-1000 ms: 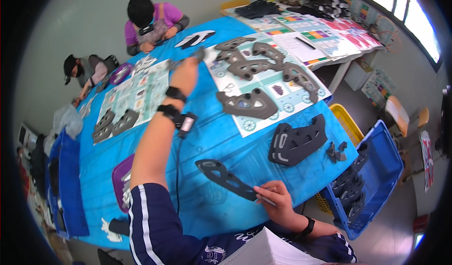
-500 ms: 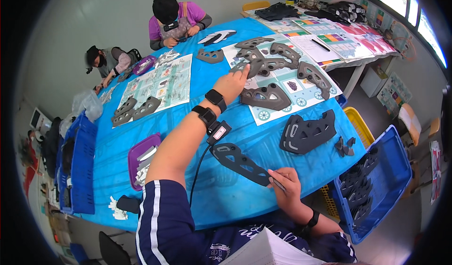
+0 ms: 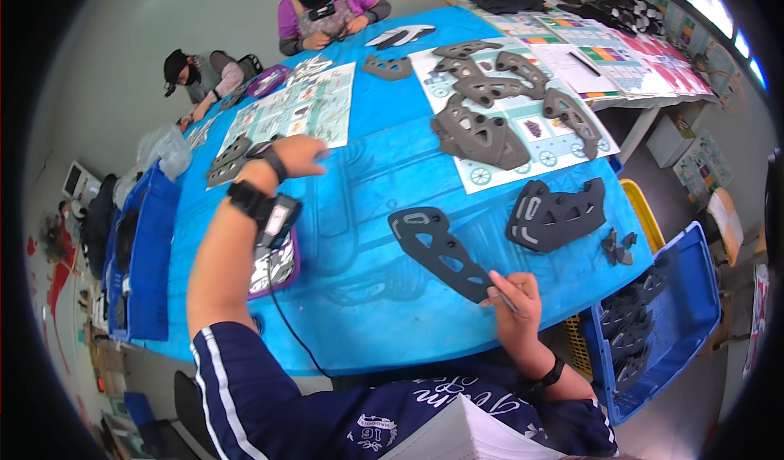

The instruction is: Applying adhesive strips to black synthetic shoe upper components at a manufacturing workstation.

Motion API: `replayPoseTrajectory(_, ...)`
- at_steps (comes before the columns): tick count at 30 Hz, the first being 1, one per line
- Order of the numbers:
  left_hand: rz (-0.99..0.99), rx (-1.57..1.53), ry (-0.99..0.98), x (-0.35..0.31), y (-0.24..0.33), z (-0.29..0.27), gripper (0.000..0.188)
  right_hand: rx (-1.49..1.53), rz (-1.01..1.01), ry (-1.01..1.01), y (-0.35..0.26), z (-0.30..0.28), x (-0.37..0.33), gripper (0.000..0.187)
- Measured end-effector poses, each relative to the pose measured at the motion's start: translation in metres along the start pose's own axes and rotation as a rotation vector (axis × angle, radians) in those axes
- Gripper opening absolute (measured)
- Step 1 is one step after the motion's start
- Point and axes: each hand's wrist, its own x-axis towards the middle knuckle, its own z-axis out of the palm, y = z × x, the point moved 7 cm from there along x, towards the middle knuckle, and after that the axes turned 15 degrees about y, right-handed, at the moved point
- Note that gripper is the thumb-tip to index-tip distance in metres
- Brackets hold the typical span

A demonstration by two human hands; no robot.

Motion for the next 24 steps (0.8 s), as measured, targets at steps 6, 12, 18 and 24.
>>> replayPoseTrajectory(6, -0.315, -0.089, -0.264, -0.158, -0.055, 0.044, 0.038, -0.050, -0.012, 0.028, 0.003, -0.005, -0.002, 0.034)
replayPoseTrajectory(12, -0.269, -0.111, 0.140, -0.214, -0.045, 0.090, 0.047, -0.064, -0.077, 0.045, 0.000, -0.003, -0.002, 0.031)
replayPoseTrajectory(18, -0.332, -0.294, 0.224, -0.221, -0.043, 0.075, 0.027, -0.080, -0.089, 0.048, 0.003, 0.001, -0.002, 0.028)
replayPoseTrajectory(24, -0.501, -0.590, 0.284, -0.222, -0.057, 0.074, 0.024, -0.100, -0.084, 0.028, 0.003, 0.001, -0.004, 0.027)
